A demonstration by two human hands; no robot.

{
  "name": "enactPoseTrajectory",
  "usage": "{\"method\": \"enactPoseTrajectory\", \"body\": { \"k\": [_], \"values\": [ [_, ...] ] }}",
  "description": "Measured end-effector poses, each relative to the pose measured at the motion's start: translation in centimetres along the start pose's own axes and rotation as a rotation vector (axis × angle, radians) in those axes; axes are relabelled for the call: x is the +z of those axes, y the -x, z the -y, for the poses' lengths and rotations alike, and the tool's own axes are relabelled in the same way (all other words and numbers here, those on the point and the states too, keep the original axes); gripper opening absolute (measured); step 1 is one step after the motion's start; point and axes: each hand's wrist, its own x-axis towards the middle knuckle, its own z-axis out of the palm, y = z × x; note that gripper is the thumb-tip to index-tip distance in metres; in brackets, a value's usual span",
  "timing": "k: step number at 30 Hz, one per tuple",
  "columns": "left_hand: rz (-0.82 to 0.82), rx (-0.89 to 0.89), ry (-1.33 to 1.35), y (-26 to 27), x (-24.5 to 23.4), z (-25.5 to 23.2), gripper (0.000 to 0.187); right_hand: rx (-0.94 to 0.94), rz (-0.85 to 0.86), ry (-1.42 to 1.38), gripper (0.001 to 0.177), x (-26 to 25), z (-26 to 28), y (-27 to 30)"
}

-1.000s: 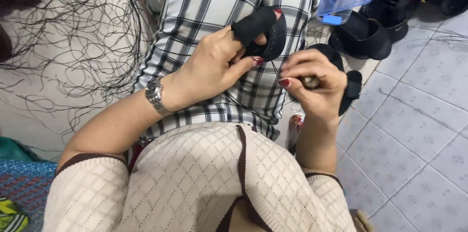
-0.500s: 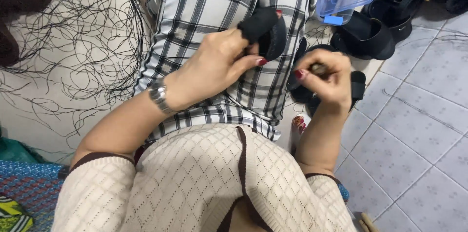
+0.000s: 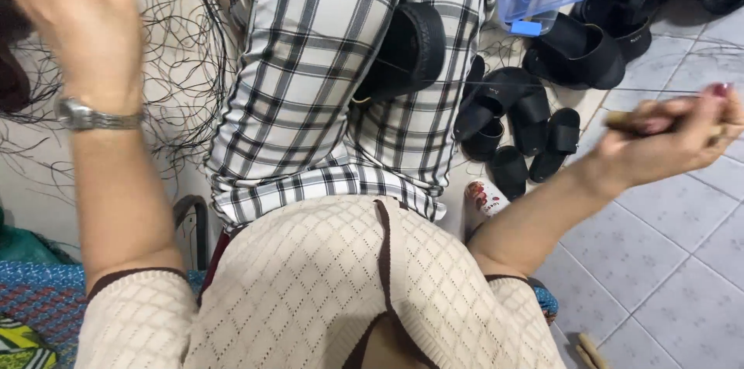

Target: Hand-sewing the upper part of black sandals to the soles using a specialized hook needle and thread.

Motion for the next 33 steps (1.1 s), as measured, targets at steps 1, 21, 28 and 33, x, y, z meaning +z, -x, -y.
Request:
{"method": "enactPoseTrajectory", "body": {
  "k": [1,21,28,33],
  "values": [
    [0.155,-0.140,-0.127,0.4,-0.8,0.1,0.027,0.013,-0.160,0.079,0.010,-3.7,-3.1,-3.4],
    [0.829,0.001,0.599,4.6,2.3,-20.1,0.007,-0.584,1.080,0.470,0.031,11.4,7.0,13.5],
    [0.422,0.231,0.500,-0.2,1.8,-18.1,0.027,-0.030,1.171,0.377,0.010,7.5,5.9,14.2],
    [0.433,0.198,0.506,-2.0,1.7,-18.0,0.022,0.014,1.124,0.197,0.005,7.1,3.7,14.8]
  ]
}}
